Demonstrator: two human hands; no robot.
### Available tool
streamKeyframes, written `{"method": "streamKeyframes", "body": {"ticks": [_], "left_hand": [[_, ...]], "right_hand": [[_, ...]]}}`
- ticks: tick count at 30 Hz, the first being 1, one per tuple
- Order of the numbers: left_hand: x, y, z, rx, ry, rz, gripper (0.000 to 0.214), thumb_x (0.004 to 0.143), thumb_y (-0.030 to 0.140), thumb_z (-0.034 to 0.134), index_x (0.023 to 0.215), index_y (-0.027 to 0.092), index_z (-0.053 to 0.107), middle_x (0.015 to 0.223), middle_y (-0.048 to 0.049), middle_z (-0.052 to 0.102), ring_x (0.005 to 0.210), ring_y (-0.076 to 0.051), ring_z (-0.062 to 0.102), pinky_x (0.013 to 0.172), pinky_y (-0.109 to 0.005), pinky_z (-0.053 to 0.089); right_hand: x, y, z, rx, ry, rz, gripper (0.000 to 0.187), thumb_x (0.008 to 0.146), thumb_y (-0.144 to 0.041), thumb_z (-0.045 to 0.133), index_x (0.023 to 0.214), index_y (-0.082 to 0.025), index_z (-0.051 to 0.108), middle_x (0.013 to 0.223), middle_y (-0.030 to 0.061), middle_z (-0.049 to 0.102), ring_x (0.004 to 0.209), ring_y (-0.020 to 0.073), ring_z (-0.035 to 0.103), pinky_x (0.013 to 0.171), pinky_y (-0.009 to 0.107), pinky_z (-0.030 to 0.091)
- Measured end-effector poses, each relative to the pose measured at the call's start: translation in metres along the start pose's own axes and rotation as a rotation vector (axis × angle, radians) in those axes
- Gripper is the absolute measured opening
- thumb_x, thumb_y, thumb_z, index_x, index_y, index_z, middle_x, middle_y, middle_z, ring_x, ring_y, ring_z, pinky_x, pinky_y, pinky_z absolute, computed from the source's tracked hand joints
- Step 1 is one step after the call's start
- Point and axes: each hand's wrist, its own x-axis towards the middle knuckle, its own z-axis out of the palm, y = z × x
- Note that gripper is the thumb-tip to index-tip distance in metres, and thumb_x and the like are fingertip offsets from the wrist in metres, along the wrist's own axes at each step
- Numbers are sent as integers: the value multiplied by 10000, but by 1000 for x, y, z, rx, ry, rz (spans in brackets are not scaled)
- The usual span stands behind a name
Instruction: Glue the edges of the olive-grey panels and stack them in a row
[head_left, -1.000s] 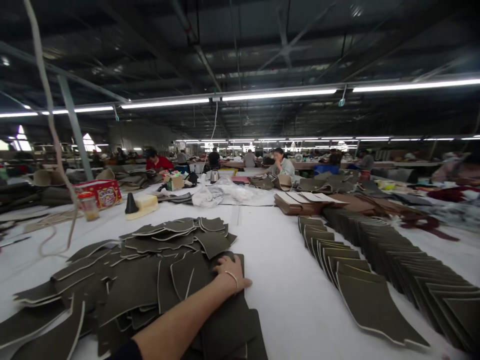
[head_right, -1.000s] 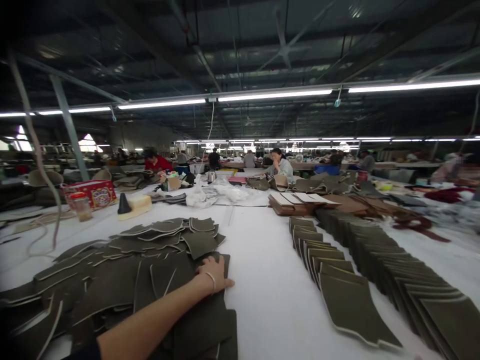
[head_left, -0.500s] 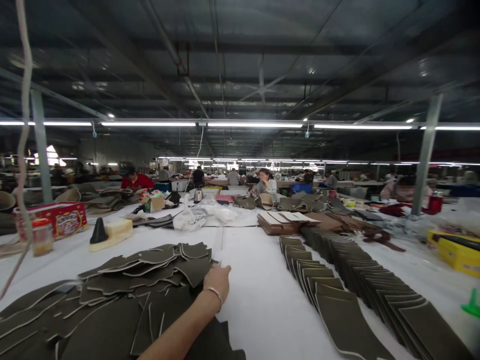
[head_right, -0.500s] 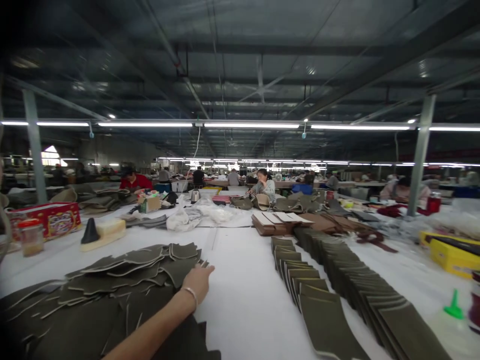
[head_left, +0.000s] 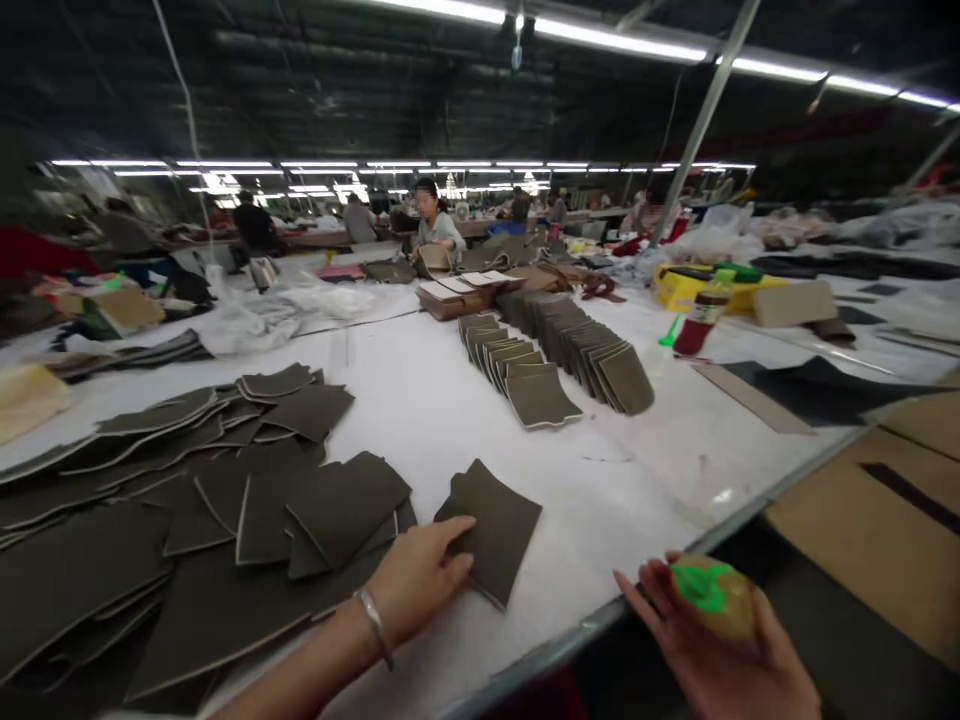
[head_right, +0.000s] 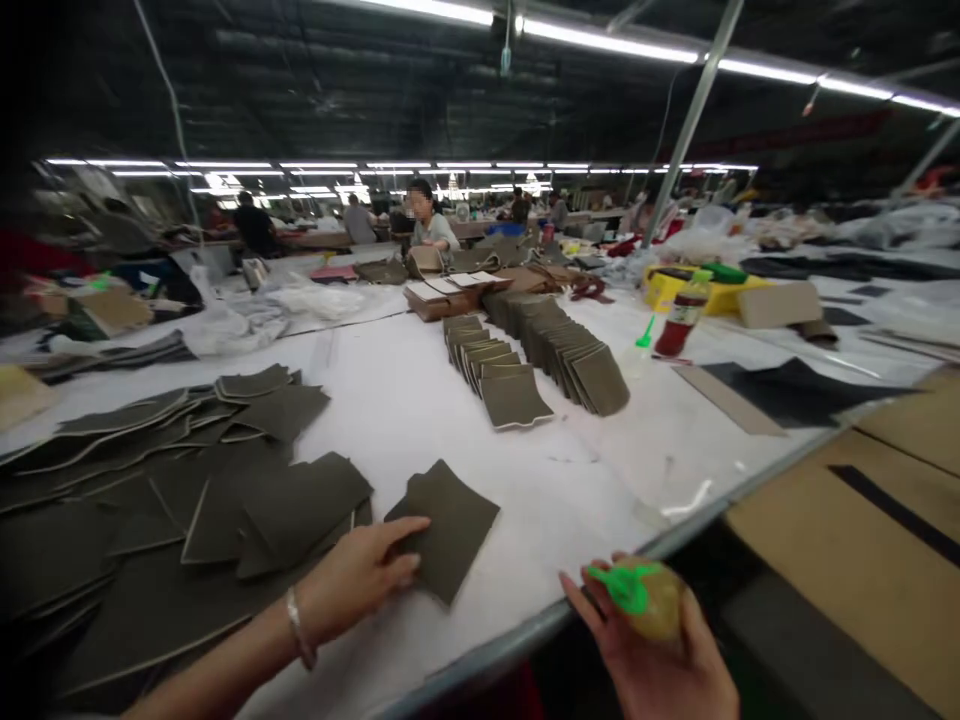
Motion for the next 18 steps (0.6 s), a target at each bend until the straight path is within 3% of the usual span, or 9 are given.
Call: {"method": "streamKeyframes", "body": {"ticks": [2,4,8,12,18], "left_hand": [[-5,7,-7,288,-49,15,456,853,273,528,1298,192,585,1001,-141,711,968,-373,655,882,-562,503],[-4,17,-10,422,-30,5,384,875,299,519,1226,187,626,975,-142,713,969,-395,651,850,-581,513],[13,39,6,399,50,64,350,867,358,559,1154,162,601,1027,-124,660,945,-345,649,838,-511,545],[30,52,24,425,8,59,381,802,272,615,1142,112,552,1167,-164,537,1045,-334,591,867,-473,543],[39,59,35,489,3,50,476,715,226,619,1149,50,534,1104,-194,534,991,-326,600,820,-441,558]], "right_hand": [[1,-5,2,14,20,-33,332,721,-458,698,971,-241,678,1027,22,688,966,273,645,861,551,575],[1,-11,7,-75,37,-110,419,625,-412,789,989,-239,675,1091,37,672,975,280,639,777,474,615],[1,-20,16,-201,37,-202,550,468,-393,876,964,-248,689,1109,39,650,940,259,630,693,348,627],[2,-22,21,-294,30,-240,611,409,-397,897,967,-234,712,1077,51,663,939,244,630,730,264,603],[4,-20,28,-444,-33,-320,603,446,-421,898,983,-228,703,903,58,668,765,187,636,667,187,575]]}}
